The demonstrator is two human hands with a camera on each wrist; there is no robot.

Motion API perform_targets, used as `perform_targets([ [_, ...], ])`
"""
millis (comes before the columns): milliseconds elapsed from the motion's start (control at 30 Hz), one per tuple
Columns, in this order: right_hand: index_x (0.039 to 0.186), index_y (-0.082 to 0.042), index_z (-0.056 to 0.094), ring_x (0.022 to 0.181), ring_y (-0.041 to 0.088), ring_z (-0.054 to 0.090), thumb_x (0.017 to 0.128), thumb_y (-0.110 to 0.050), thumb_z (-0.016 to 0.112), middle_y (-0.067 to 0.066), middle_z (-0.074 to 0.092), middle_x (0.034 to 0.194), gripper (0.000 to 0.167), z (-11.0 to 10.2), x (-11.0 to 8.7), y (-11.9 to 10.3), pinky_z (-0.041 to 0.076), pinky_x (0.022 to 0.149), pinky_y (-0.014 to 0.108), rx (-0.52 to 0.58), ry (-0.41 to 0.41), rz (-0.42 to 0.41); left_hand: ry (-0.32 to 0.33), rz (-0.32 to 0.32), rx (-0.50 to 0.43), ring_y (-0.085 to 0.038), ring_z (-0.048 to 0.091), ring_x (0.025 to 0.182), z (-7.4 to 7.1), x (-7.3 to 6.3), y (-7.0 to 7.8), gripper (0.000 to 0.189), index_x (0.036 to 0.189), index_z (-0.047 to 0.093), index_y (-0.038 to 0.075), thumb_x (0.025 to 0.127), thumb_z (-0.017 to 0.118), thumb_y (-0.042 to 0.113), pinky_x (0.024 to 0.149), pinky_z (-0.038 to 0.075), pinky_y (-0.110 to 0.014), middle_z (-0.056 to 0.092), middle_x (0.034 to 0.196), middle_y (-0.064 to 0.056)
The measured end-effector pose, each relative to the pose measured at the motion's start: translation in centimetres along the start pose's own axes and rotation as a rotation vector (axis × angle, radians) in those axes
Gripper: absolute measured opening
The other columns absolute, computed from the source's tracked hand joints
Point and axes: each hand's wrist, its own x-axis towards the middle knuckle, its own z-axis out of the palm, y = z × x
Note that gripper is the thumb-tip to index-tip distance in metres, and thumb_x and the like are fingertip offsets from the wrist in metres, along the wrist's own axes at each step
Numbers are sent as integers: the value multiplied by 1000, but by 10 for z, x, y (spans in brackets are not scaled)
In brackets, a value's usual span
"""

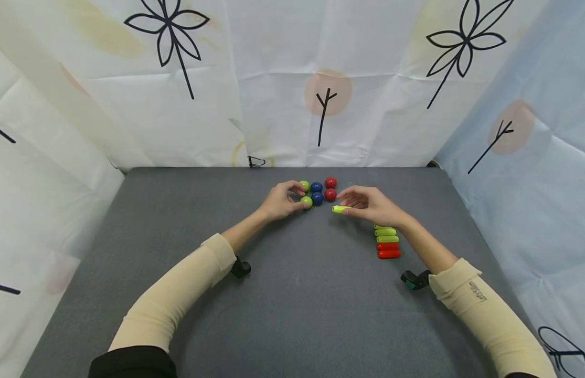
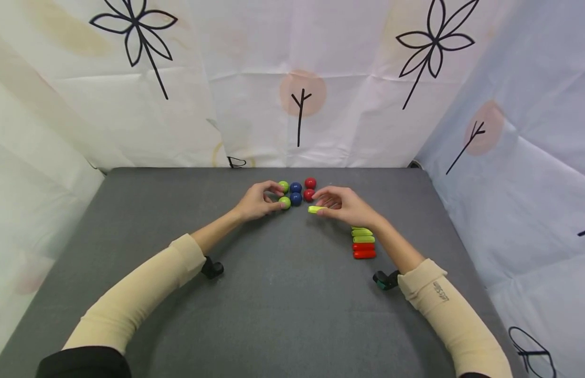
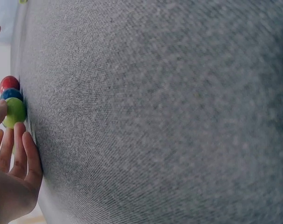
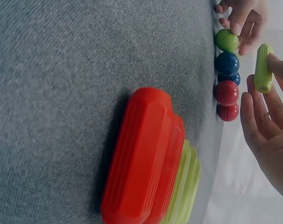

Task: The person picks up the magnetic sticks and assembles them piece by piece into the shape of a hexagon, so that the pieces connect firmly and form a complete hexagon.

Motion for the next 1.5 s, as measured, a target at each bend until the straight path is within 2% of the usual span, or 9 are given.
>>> perform_targets([
  [100, 139, 3, 65, 112, 29, 73, 101, -7, 77, 17, 76, 125, 42, 2, 3, -2, 61, 94, 24, 1, -3, 1, 3, 5, 17, -14, 70, 77, 1, -1, -1, 43, 135, 68, 4, 97, 84, 16, 65, 55, -21, 76, 127, -15],
  [233, 139, 3, 65, 111, 29, 74, 101, -7, 77, 17, 76, 125, 41, 4, 6, -4, 62, 94, 26, -1, -7, -8, 2, 7, 21, -23, 77, 90, 1, -3, -1, 42, 133, 68, 3, 96, 84, 14, 71, 59, -24, 76, 124, -15],
  [400, 139, 4, 66, 110, 28, 74, 101, -6, 76, 18, 77, 124, 40, 6, 7, -5, 62, 93, 26, -5, -7, -13, -3, 13, 26, -29, 78, 105, 0, -7, 0, 41, 133, 67, 3, 97, 84, 14, 86, 64, -34, 76, 123, -17],
  [600, 139, 3, 66, 111, 29, 74, 101, -7, 77, 17, 77, 125, 40, 8, 8, -8, 62, 94, 26, -7, -4, -9, -24, 29, 57, -30, 77, 113, -1, -11, 0, 40, 131, 67, 2, 98, 83, 15, 102, 61, -40, 77, 122, -17],
  [833, 138, 2, 67, 111, 26, 74, 100, -7, 78, 17, 76, 125, 40, 12, 10, -12, 61, 94, 24, 2, -5, -12, -52, 46, 59, -30, 77, 113, -6, -15, -1, 41, 132, 66, -2, 98, 83, 15, 103, 61, -41, 78, 121, -19],
  [1067, 137, 5, 66, 109, 19, 74, 100, -5, 78, 18, 76, 124, 40, 17, 13, -14, 62, 92, 25, 15, 0, -37, -121, 25, -81, -36, 75, 117, -12, -24, -2, 43, 135, 62, -7, 99, 80, 8, 102, 63, -38, 72, 127, -24],
  [1267, 134, 5, 67, 108, 24, 73, 99, -3, 77, 20, 75, 121, 37, 25, 20, -18, 62, 93, 26, 35, -4, -63, -163, 37, -170, -34, 75, 116, -15, -34, -1, 46, 139, 57, -10, 100, 77, 5, 100, 63, -35, 69, 130, -25],
  [1500, 131, 8, 67, 107, 29, 75, 100, -3, 76, 21, 77, 119, 34, 39, 27, -22, 64, 93, 33, 44, -22, -66, -181, 30, -205, -37, 75, 118, -17, -47, 4, 52, 145, 55, -10, 100, 77, 5, 100, 63, -37, 69, 132, -26],
])
